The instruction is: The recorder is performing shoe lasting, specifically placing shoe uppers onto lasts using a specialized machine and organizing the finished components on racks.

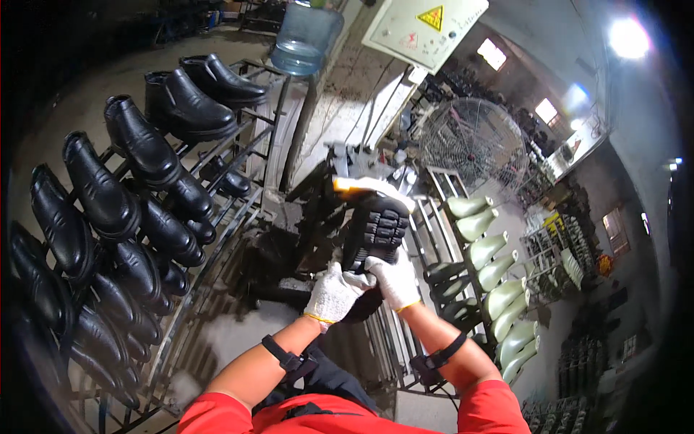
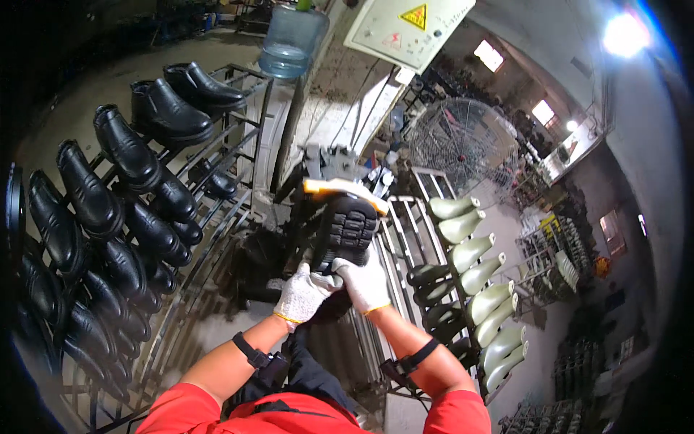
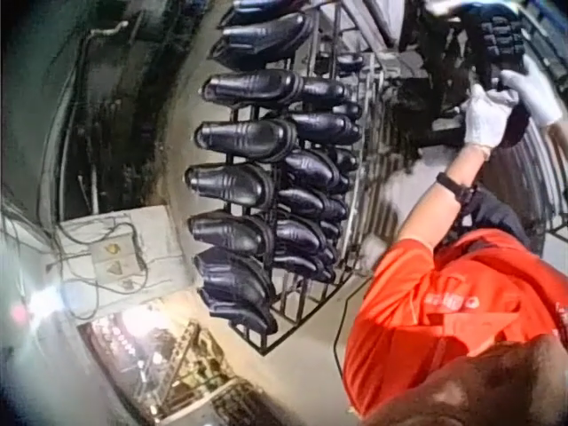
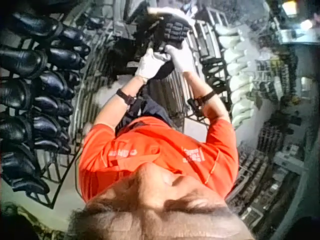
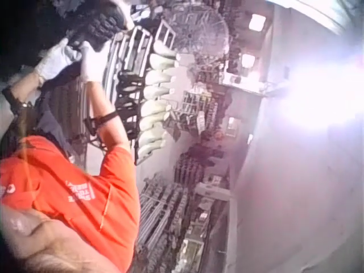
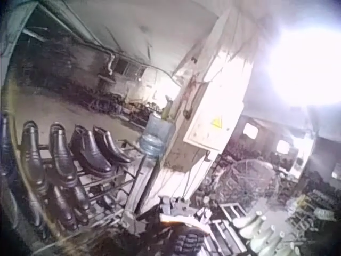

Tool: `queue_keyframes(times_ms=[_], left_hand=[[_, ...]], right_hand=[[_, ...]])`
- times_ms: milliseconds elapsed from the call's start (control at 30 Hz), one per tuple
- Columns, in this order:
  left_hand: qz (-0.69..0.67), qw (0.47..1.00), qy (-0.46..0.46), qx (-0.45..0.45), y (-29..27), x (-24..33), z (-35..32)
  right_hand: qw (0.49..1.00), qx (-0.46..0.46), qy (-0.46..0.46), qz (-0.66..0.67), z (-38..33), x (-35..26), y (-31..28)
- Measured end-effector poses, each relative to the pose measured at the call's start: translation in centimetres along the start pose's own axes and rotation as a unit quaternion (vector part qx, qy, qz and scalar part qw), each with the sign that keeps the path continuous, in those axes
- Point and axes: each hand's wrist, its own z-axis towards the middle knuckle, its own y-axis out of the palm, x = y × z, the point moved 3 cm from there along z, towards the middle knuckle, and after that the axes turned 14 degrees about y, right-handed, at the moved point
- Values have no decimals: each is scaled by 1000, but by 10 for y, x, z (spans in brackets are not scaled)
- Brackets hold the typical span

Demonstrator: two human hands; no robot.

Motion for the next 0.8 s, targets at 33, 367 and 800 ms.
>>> queue_keyframes(times_ms=[33, 367, 800], left_hand=[[-196, 977, -72, 38, -50, 19, 7], [-203, 941, -91, 254, -55, 3, 8], [-434, 832, -221, 265, -30, 80, 25]], right_hand=[[996, -44, -47, 67, 11, -24, -19], [816, 136, -83, -556, 38, -164, 29], [814, 210, -260, -476, 64, -106, -13]])
